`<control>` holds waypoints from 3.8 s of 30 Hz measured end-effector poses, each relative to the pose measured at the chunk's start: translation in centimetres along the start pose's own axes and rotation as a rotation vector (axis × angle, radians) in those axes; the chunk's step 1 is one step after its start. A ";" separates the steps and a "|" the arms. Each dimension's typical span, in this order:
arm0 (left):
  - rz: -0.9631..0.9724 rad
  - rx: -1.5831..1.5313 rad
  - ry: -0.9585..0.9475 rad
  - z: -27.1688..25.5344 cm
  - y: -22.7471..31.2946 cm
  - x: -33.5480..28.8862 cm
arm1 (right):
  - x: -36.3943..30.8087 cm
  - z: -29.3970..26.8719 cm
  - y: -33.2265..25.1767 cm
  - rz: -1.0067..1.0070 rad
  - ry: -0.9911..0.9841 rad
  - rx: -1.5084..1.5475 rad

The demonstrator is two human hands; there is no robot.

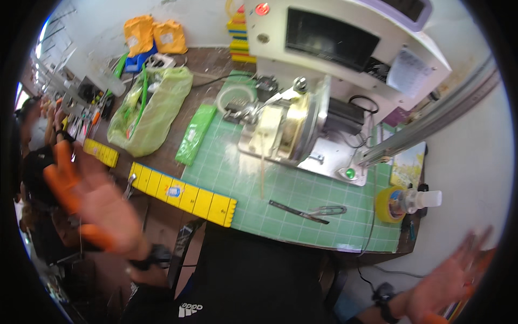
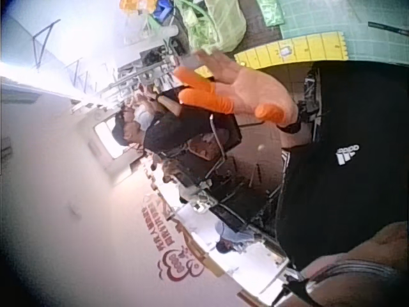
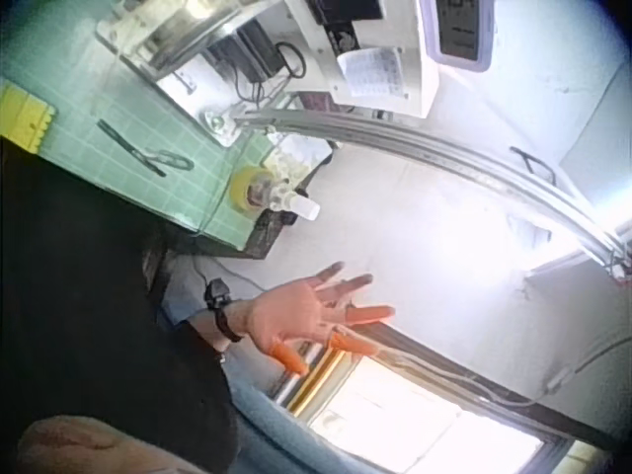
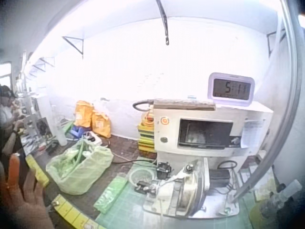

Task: Using a small specialized machine to assemble or press small metal components together while wearing finger cots.

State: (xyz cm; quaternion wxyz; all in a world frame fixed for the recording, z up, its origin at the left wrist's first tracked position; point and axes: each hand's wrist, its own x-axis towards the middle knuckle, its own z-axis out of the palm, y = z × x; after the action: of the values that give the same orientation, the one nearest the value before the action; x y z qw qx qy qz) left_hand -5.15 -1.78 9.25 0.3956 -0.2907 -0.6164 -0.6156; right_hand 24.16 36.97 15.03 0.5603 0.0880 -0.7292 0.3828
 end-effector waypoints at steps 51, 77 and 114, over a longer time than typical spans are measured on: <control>-0.594 -1.226 -0.719 8.7 0.9 -2.1 | -3.3 15.5 10.4 0.681 -0.572 0.996; -0.525 -0.266 -0.583 8.1 -7.9 4.9 | -8.5 16.7 10.4 0.639 -1.187 -0.299; -0.176 0.266 -1.159 13.8 -21.9 2.0 | -7.1 18.8 10.0 0.572 -1.073 -0.184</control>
State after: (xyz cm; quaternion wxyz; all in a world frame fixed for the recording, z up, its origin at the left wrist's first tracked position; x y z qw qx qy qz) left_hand -26.54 10.05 0.34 -0.0244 -0.4747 -0.8253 -0.3049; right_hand 7.03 29.40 2.70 -0.0044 0.0207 -0.9344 0.3557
